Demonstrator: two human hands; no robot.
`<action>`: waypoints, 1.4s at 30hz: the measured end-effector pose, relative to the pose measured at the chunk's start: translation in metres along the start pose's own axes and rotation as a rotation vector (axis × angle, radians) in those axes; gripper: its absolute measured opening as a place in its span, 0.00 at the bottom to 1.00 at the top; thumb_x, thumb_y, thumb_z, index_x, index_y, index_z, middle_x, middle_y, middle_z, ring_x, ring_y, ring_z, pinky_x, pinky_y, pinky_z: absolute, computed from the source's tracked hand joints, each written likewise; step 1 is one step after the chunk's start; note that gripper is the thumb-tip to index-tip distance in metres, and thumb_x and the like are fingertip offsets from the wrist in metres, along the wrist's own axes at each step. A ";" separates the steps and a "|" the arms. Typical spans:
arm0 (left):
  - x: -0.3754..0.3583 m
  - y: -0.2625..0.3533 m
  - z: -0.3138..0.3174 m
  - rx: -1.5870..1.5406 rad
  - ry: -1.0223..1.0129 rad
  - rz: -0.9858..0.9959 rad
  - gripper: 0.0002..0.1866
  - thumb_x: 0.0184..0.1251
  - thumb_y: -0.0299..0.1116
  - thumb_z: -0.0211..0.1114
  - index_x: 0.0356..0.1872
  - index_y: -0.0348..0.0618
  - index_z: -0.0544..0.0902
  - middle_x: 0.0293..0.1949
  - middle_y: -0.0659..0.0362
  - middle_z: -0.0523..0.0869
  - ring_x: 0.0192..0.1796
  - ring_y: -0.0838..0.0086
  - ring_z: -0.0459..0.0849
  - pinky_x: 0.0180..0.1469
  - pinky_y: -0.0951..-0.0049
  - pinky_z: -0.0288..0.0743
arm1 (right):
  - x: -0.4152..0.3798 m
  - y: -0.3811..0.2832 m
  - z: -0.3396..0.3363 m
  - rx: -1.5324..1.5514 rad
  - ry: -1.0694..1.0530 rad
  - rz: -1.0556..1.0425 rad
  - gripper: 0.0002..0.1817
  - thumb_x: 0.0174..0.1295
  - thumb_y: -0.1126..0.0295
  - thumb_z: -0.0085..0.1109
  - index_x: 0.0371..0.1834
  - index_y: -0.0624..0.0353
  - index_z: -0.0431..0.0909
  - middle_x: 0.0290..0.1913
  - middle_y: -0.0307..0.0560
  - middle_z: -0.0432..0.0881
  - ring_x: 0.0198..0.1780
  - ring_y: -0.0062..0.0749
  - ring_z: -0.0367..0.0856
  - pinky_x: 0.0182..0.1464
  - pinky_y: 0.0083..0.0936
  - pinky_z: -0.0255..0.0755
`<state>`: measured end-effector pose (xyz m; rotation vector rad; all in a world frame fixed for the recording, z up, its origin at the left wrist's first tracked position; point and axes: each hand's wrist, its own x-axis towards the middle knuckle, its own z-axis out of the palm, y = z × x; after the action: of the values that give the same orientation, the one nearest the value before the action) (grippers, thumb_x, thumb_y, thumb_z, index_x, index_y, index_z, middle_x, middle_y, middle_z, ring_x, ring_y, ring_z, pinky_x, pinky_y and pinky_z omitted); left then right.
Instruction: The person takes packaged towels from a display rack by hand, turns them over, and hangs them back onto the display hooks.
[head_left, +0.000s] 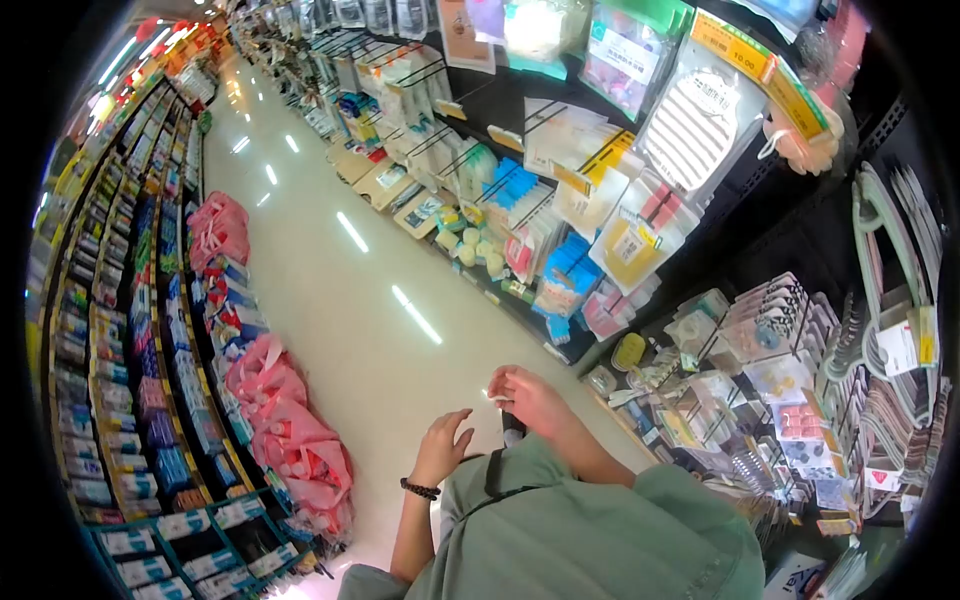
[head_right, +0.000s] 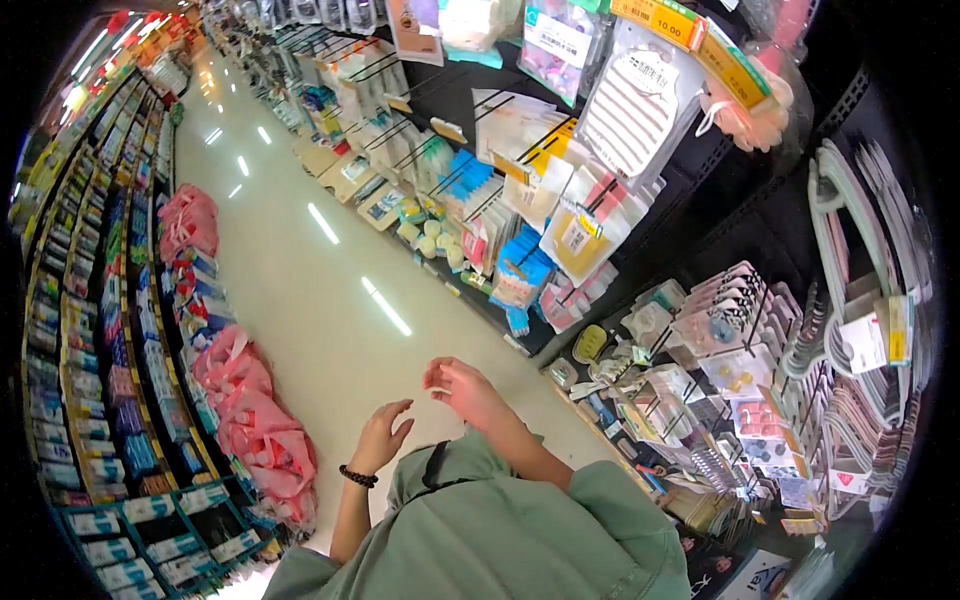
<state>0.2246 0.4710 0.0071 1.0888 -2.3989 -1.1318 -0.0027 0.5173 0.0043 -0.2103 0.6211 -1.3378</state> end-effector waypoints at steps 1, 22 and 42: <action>0.022 0.002 -0.003 -0.006 -0.001 0.027 0.17 0.66 0.30 0.64 0.55 0.40 0.79 0.51 0.47 0.84 0.54 0.50 0.81 0.55 0.57 0.76 | 0.012 -0.013 -0.004 0.023 -0.008 -0.035 0.11 0.73 0.63 0.49 0.52 0.53 0.75 0.47 0.42 0.81 0.52 0.30 0.78 0.55 0.30 0.69; 0.624 -0.078 -0.012 -0.886 -0.164 0.065 0.28 0.66 0.25 0.66 0.67 0.34 0.69 0.65 0.48 0.74 0.65 0.67 0.74 0.62 0.69 0.71 | 0.309 -0.182 -0.086 0.349 0.308 -0.442 0.18 0.73 0.61 0.50 0.61 0.54 0.74 0.63 0.44 0.78 0.61 0.37 0.76 0.62 0.36 0.69; 0.708 -0.071 -0.024 -0.493 -0.435 0.405 0.10 0.76 0.31 0.58 0.35 0.35 0.74 0.29 0.60 0.78 0.32 0.81 0.70 0.37 0.78 0.67 | 0.367 -0.229 -0.050 0.109 0.814 -0.680 0.20 0.69 0.59 0.56 0.59 0.59 0.71 0.53 0.49 0.82 0.55 0.42 0.82 0.58 0.37 0.73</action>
<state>-0.2071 -0.0886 -0.0781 0.2021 -2.2733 -1.7965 -0.1857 0.1241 -0.0357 0.2622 1.2178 -2.1288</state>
